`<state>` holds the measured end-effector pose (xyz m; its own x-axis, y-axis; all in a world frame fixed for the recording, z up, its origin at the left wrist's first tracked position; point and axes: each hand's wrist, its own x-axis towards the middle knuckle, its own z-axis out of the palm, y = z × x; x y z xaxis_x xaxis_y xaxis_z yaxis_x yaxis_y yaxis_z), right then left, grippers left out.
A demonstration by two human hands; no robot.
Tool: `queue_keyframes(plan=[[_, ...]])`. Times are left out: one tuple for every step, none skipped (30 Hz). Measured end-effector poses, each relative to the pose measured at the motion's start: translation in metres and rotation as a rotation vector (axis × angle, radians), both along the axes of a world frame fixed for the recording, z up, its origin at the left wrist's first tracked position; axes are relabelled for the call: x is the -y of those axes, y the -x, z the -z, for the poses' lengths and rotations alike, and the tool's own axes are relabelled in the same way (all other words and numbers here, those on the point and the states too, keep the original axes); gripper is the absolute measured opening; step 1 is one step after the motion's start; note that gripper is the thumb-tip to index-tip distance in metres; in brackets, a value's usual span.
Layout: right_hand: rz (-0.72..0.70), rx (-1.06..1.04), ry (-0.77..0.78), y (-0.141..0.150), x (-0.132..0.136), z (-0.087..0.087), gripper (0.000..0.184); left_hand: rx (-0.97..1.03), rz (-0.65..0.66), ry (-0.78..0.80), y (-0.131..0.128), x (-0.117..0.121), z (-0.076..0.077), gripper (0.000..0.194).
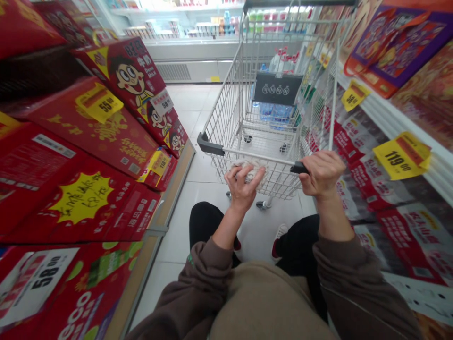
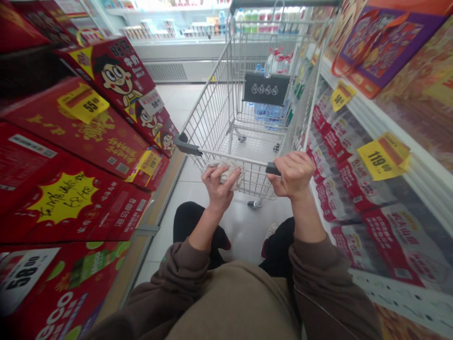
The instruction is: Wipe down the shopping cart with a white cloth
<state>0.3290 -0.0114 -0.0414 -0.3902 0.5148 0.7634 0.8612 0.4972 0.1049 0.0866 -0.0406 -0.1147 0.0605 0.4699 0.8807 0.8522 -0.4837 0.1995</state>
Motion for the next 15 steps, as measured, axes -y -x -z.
queue_keyframes(plan=[[-0.006,-0.008,-0.007,-0.004,-0.001,-0.001,0.077,0.003,0.004,-0.011,0.0,0.002,-0.005,0.046],[-0.008,-0.018,-0.008,-0.008,-0.001,-0.001,0.076,0.009,0.004,-0.023,-0.001,0.004,-0.011,0.046],[-0.002,-0.033,0.001,-0.01,0.0,-0.003,0.074,0.015,0.001,-0.036,-0.002,0.004,-0.016,0.045],[0.015,-0.052,0.014,-0.011,0.002,-0.004,0.071,0.019,-0.007,-0.049,-0.004,0.004,-0.019,0.045],[0.041,-0.073,0.029,-0.009,0.005,-0.005,0.067,0.018,-0.019,-0.061,-0.006,0.002,-0.021,0.044],[0.071,-0.095,0.041,-0.006,0.009,-0.006,0.064,0.011,-0.033,-0.071,-0.008,0.0,-0.02,0.043],[0.097,-0.113,0.053,0.0,0.012,-0.006,0.061,-0.002,-0.046,-0.081,-0.01,-0.002,-0.016,0.042],[0.112,-0.124,0.068,0.006,0.016,-0.005,0.06,-0.016,-0.058,-0.091,-0.012,-0.004,-0.011,0.041],[0.119,-0.132,0.081,0.014,0.019,-0.004,0.06,-0.029,-0.065,-0.094,-0.013,-0.006,-0.005,0.04],[0.122,-0.137,0.098,0.022,0.022,-0.002,0.061,-0.04,-0.07,-0.085,-0.013,-0.007,0.001,0.039],[0.124,-0.144,0.117,0.03,0.024,0.0,0.061,-0.052,-0.07,-0.064,-0.013,-0.007,0.006,0.039],[0.125,-0.154,0.135,0.036,0.025,0.002,0.062,-0.062,-0.064,-0.034,-0.012,-0.006,0.009,0.04],[0.129,-0.169,0.149,0.041,0.026,0.004,0.062,-0.065,-0.051,0.0,-0.01,-0.005,0.01,0.041],[0.133,-0.188,0.159,0.045,0.025,0.006,0.062,-0.059,-0.034,0.031,-0.009,-0.004,0.008,0.043],[0.131,-0.204,0.17,0.047,0.025,0.007,0.061,-0.047,-0.013,0.05,-0.008,-0.003,0.004,0.045]])
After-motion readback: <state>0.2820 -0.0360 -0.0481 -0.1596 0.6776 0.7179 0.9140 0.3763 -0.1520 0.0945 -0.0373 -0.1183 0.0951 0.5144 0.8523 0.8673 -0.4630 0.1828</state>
